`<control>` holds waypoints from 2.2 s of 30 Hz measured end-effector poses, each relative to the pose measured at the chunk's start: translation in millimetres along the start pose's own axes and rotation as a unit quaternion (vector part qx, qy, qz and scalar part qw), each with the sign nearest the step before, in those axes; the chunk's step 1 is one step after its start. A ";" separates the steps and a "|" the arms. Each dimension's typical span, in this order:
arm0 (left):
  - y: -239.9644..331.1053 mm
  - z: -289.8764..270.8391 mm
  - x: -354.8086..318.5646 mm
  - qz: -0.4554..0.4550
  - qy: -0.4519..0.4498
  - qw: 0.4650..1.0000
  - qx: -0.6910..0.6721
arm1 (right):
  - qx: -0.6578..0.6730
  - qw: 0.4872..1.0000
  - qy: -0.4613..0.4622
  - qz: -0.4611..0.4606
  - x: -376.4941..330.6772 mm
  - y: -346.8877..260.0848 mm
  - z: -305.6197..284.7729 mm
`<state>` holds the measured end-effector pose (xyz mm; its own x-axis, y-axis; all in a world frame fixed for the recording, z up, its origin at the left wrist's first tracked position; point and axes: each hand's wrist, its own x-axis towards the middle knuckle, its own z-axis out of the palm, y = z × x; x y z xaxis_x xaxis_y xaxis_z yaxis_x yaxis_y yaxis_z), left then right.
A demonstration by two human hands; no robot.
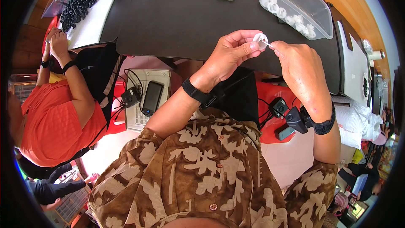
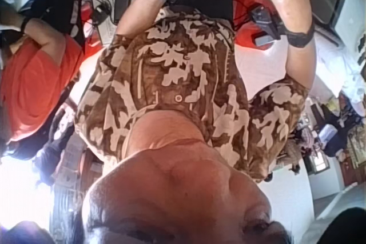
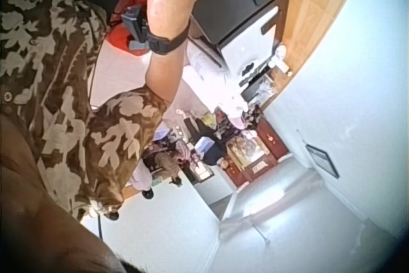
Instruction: Assembling small white plastic circular components using a thin metal assembly tool.
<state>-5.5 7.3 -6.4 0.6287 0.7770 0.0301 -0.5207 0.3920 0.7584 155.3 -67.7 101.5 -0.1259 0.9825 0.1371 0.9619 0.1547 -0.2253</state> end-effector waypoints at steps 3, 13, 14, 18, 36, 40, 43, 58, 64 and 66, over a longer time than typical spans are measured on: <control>-0.5 -0.4 -0.1 0.000 0.001 1.000 0.001 | 0.002 1.000 -0.001 -0.003 0.1 0.8 0.3; -0.3 0.0 -0.3 0.002 -0.006 1.000 0.006 | -0.024 1.000 -0.011 0.006 1.2 1.3 1.5; -0.8 -0.1 -0.4 0.002 -0.006 1.000 0.006 | -0.026 1.000 -0.014 0.005 1.2 1.8 2.0; -2.1 -0.5 -0.1 0.011 -0.010 1.000 0.016 | -0.021 1.000 -0.009 0.004 0.5 2.4 3.7; -6.8 -1.8 2.6 0.036 -0.022 0.996 0.079 | -0.040 0.998 -0.047 -0.005 0.6 1.5 -1.4; -6.4 -1.0 2.1 0.031 -0.020 0.997 0.072 | -0.026 0.999 -0.033 0.003 0.9 4.1 -0.1; -5.4 -0.3 1.7 0.032 -0.021 0.997 0.074 | -0.038 0.999 -0.035 0.001 1.4 3.9 -0.9; -8.5 -1.7 3.0 0.057 -0.021 0.993 0.105 | -0.018 0.999 -0.022 0.015 -0.3 1.6 2.0; -10.7 -3.2 4.4 0.080 -0.027 0.989 0.119 | -0.048 0.999 -0.024 0.005 2.1 0.8 2.1; -10.8 -1.8 4.5 0.076 -0.027 0.989 0.121 | -0.075 0.997 -0.028 -0.002 2.3 3.0 2.7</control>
<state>1.9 7.5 -15.7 0.5875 0.7878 0.1852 -0.4625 0.1390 0.8757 157.2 -64.7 98.6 -0.1392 0.9867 0.0837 0.9864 0.1457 -0.0765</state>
